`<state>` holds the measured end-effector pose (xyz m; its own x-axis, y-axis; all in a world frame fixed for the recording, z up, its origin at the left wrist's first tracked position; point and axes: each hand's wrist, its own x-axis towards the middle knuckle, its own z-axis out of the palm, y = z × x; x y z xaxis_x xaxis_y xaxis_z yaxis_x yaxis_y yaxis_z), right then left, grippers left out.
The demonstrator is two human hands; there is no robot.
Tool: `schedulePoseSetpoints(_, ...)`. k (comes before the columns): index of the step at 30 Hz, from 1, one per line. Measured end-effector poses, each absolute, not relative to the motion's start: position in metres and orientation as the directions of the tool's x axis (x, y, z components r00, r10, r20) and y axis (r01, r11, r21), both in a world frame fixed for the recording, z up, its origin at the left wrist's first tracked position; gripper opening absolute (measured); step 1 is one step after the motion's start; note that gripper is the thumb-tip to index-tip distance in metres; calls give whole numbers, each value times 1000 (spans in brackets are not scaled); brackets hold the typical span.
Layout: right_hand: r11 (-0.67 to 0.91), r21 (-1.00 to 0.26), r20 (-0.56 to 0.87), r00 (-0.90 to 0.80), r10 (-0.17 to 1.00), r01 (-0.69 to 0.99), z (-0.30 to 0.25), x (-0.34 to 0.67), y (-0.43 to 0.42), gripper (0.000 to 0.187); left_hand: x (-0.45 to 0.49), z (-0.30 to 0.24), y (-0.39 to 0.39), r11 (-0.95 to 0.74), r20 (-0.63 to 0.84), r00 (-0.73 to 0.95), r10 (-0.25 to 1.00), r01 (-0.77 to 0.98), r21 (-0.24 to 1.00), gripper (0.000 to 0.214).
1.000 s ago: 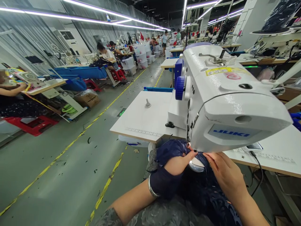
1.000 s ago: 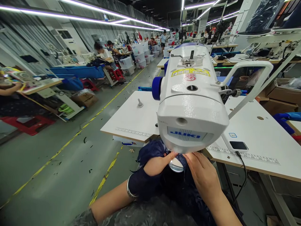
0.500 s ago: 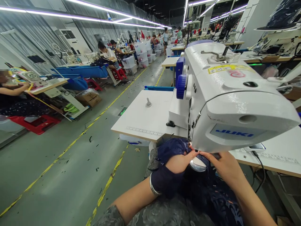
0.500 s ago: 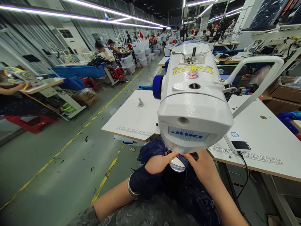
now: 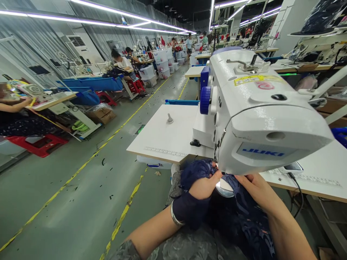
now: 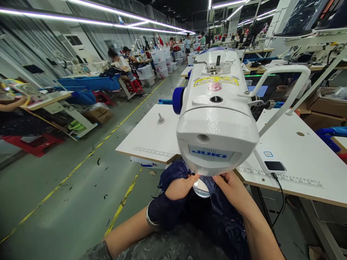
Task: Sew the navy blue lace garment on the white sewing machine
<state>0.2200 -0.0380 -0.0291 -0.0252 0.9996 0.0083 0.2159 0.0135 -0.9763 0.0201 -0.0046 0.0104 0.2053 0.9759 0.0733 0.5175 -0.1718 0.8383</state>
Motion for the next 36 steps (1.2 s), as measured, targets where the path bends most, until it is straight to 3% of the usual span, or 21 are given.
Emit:
schedulePoseSetpoints(4, 62, -993, 71, 89, 993, 98, -44, 221, -47, 35, 16, 4, -3, -194, 117, 171, 978, 547, 814, 21)
schedulePoseSetpoints(13, 101, -993, 107, 116, 987, 58, -36, 215, -44, 19, 17, 5, -3, -199, 112, 183, 977, 575, 793, 16)
schedulePoseSetpoints(24, 24, -996, 36, 152, 988, 83, -51, 222, -46, 38, 20, -15, -3, -314, 250, 190, 949, 617, 721, 22)
schedulePoseSetpoints(36, 0, -993, 20, 170, 985, 117, -53, 225, -45, 39, 17, -11, -2, -260, 178, 201, 963, 542, 799, 24)
